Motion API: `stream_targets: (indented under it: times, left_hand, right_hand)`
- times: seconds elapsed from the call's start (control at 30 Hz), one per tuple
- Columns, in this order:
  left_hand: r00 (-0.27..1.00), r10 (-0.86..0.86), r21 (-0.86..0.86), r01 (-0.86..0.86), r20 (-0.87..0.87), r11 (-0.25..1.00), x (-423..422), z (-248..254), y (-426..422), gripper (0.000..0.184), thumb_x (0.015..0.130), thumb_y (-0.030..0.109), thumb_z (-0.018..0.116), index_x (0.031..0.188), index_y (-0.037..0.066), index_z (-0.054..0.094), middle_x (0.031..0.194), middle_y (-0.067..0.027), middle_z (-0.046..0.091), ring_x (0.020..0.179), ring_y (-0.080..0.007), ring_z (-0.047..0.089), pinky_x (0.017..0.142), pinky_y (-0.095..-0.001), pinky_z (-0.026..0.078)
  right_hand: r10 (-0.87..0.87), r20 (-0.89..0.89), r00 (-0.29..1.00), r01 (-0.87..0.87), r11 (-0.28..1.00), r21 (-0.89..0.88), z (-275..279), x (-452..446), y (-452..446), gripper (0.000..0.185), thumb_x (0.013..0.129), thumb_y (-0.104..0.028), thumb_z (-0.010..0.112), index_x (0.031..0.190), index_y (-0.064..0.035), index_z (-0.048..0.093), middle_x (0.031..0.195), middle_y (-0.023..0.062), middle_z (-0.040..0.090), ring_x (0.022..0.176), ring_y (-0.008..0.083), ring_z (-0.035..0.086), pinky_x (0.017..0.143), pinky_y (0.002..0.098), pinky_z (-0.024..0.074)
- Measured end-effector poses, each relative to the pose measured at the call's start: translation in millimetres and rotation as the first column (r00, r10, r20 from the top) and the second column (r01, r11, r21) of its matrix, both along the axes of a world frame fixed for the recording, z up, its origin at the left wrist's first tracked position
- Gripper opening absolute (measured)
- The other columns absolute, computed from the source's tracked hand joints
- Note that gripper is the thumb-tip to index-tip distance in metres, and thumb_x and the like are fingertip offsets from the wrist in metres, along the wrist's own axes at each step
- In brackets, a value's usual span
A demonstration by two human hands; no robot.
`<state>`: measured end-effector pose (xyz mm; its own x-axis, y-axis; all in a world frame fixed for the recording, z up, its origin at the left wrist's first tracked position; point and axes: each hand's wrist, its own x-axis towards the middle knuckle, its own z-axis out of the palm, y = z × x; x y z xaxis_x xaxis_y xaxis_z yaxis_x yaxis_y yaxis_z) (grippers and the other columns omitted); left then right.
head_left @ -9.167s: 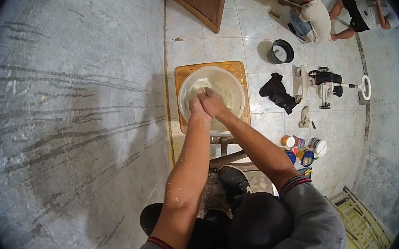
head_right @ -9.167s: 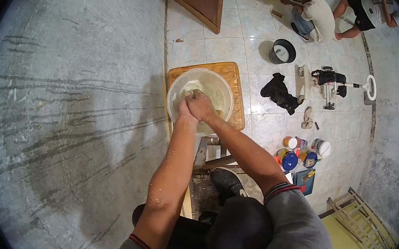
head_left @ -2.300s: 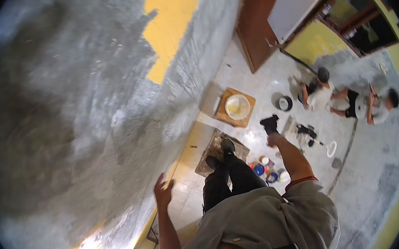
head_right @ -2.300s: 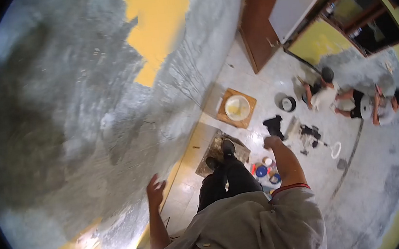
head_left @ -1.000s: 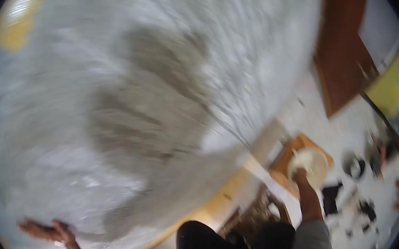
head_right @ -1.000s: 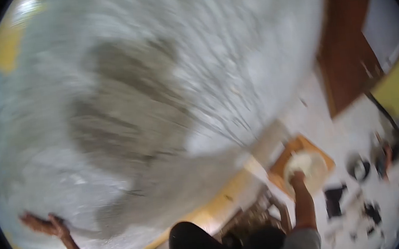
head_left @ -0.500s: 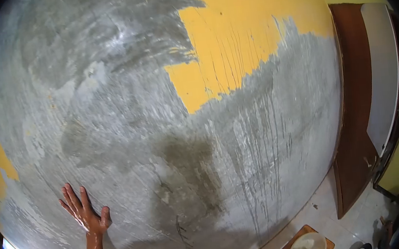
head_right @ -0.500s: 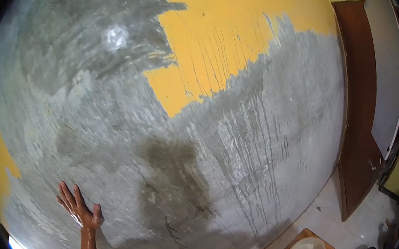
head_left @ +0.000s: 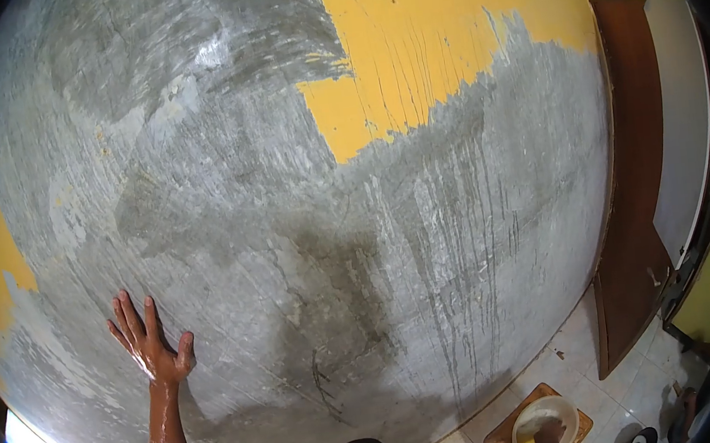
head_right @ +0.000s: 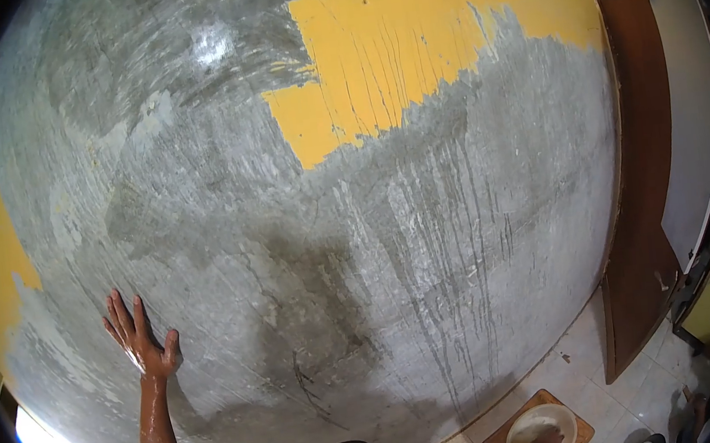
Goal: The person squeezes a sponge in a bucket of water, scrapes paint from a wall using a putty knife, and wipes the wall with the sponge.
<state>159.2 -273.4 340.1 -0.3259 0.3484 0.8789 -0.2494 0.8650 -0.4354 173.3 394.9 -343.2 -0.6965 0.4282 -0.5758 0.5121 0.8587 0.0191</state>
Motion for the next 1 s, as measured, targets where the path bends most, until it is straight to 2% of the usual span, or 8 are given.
stream_targets:
  times: [0.07,0.13,0.53,0.63,0.8,0.87,0.9,1.0]
  left_hand:
    - [1.000,-0.006,-0.015,0.005,-0.011,1.000,0,0,-2,0.082,0.091,0.067,0.052,0.154,0.014,0.044,0.165,-0.0220,0.025,0.154,-0.0403,0.017,0.121,-0.0596,0.001]
    - [1.000,-0.011,-0.008,0.011,-0.024,1.000,-2,-4,-2,0.082,0.092,0.067,0.052,0.154,0.014,0.044,0.165,-0.0219,0.025,0.154,-0.0401,0.017,0.121,-0.0594,0.002]
    - [0.997,-0.070,0.126,0.075,-0.045,0.989,-3,1,22,0.082,0.089,0.065,0.058,0.152,0.013,0.046,0.165,-0.0187,0.026,0.154,-0.0389,0.018,0.119,-0.0637,0.002]
    - [0.993,-0.111,0.171,0.118,-0.050,0.978,-17,30,46,0.084,0.087,0.068,0.059,0.152,0.017,0.047,0.167,-0.0168,0.023,0.155,-0.0389,0.015,0.115,-0.0709,-0.001]
    - [0.998,-0.039,0.131,0.045,-0.051,0.990,-50,58,72,0.087,0.084,0.077,0.058,0.153,0.026,0.045,0.169,-0.0140,0.015,0.156,-0.0386,0.007,0.108,-0.0788,-0.005]
    - [0.995,-0.067,0.121,0.075,-0.074,0.990,-54,56,73,0.086,0.082,0.076,0.061,0.152,0.029,0.047,0.169,-0.0145,0.015,0.156,-0.0392,0.002,0.107,-0.0794,-0.009]
    - [0.995,-0.077,0.130,0.085,-0.067,0.988,-54,56,74,0.088,0.080,0.076,0.063,0.153,0.029,0.046,0.169,-0.0144,0.014,0.156,-0.0393,0.003,0.107,-0.0805,-0.007]
    - [0.995,-0.078,0.162,0.088,-0.066,0.983,-53,54,76,0.087,0.080,0.074,0.066,0.152,0.030,0.047,0.169,-0.0145,0.014,0.156,-0.0394,0.003,0.107,-0.0816,-0.004]
  right_hand:
    - [0.101,0.034,0.994,-0.106,0.961,0.257,-48,4,7,0.079,0.086,-0.056,0.065,0.153,-0.0197,0.045,0.155,0.0070,0.046,0.141,0.0277,0.046,0.114,0.0505,0.0348]
    - [0.036,0.106,0.994,-0.029,0.998,-0.060,-20,4,5,0.078,0.084,-0.055,0.068,0.150,-0.0189,0.049,0.147,0.0092,0.056,0.137,0.0260,0.051,0.113,0.0500,0.0361]
    - [0.322,-0.036,0.946,-0.322,0.947,0.002,152,41,29,0.036,0.078,-0.028,0.063,0.104,-0.0068,0.076,0.103,0.0149,0.076,0.096,0.0291,0.075,0.085,0.0402,0.0578]
    - [0.404,0.360,0.841,-0.350,0.913,-0.208,164,43,57,0.034,0.082,-0.025,0.060,0.109,-0.0120,0.076,0.114,0.0114,0.075,0.106,0.0299,0.072,0.091,0.0435,0.0563]
    - [0.262,-0.385,0.885,-0.315,0.946,-0.081,340,-3,32,0.059,0.082,-0.011,0.058,0.140,-0.0195,0.057,0.115,0.0236,0.070,0.105,0.0396,0.068,0.091,0.0507,0.0541]
    - [0.131,-0.615,0.778,-0.370,0.886,-0.279,421,-36,-17,0.071,0.088,-0.002,0.062,0.153,-0.0209,0.042,0.117,0.0254,0.068,0.098,0.0428,0.069,0.081,0.0456,0.0552]
    - [0.035,-0.898,0.438,-0.600,0.755,-0.263,445,-51,-50,0.067,0.093,-0.001,0.059,0.155,-0.0188,0.040,0.125,0.0257,0.065,0.099,0.0400,0.068,0.085,0.0410,0.0537]
    - [-0.064,-0.912,0.405,-0.716,0.599,-0.359,549,-93,-151,0.065,0.094,0.003,0.056,0.154,-0.0173,0.041,0.120,0.0223,0.062,0.107,0.0353,0.061,0.098,0.0363,0.0465]
